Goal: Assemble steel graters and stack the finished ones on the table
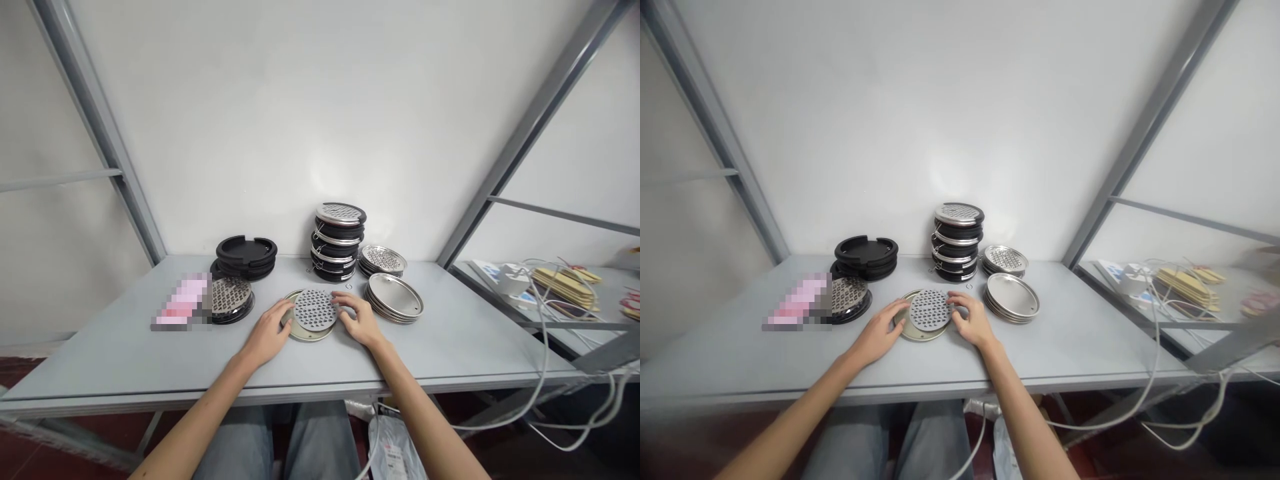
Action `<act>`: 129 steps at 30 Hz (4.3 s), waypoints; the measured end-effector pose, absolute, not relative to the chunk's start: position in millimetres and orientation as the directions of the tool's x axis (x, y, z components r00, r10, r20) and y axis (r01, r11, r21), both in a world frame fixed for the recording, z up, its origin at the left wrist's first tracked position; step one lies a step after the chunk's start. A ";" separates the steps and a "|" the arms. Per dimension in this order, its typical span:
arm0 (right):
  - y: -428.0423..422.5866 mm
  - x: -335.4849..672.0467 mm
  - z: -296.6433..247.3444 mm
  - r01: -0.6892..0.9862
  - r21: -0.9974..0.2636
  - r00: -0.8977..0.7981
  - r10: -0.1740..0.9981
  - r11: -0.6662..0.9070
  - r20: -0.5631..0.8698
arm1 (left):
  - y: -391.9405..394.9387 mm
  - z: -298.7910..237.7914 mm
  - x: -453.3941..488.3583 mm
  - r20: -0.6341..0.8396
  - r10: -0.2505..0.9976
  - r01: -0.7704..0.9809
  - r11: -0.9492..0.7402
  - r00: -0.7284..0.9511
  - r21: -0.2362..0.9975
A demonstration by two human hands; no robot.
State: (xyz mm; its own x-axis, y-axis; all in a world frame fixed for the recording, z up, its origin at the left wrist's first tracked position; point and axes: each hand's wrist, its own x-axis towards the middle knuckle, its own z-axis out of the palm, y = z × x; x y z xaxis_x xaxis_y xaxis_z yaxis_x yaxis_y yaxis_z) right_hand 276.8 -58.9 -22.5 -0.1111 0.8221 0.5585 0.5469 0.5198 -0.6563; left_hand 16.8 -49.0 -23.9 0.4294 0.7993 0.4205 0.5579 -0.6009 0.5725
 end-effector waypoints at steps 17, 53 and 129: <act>-57.3 276.2 -21.7 0.611 -0.562 -0.138 0.775 0.557 0.617 | -48.5 -32.6 17.5 0.417 0.845 0.791 -0.493 0.335 0.362; -78.0 267.7 -17.9 0.648 -0.570 -0.216 0.840 0.505 0.498 | -51.5 -25.9 18.7 0.399 0.873 0.728 -0.464 0.279 0.505; -74.1 264.5 -24.4 0.781 -0.464 -0.268 0.896 0.418 0.355 | -65.5 -15.8 16.7 0.466 0.709 0.650 -0.692 0.530 0.313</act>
State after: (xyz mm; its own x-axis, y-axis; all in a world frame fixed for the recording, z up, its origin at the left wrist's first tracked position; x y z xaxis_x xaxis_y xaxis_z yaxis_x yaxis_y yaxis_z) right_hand 264.5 -74.1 -24.4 -0.2677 0.8956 0.3553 0.7811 0.4176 -0.4641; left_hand 16.7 -65.5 -15.8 0.5301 0.7086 0.4658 0.6504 -0.6922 0.3129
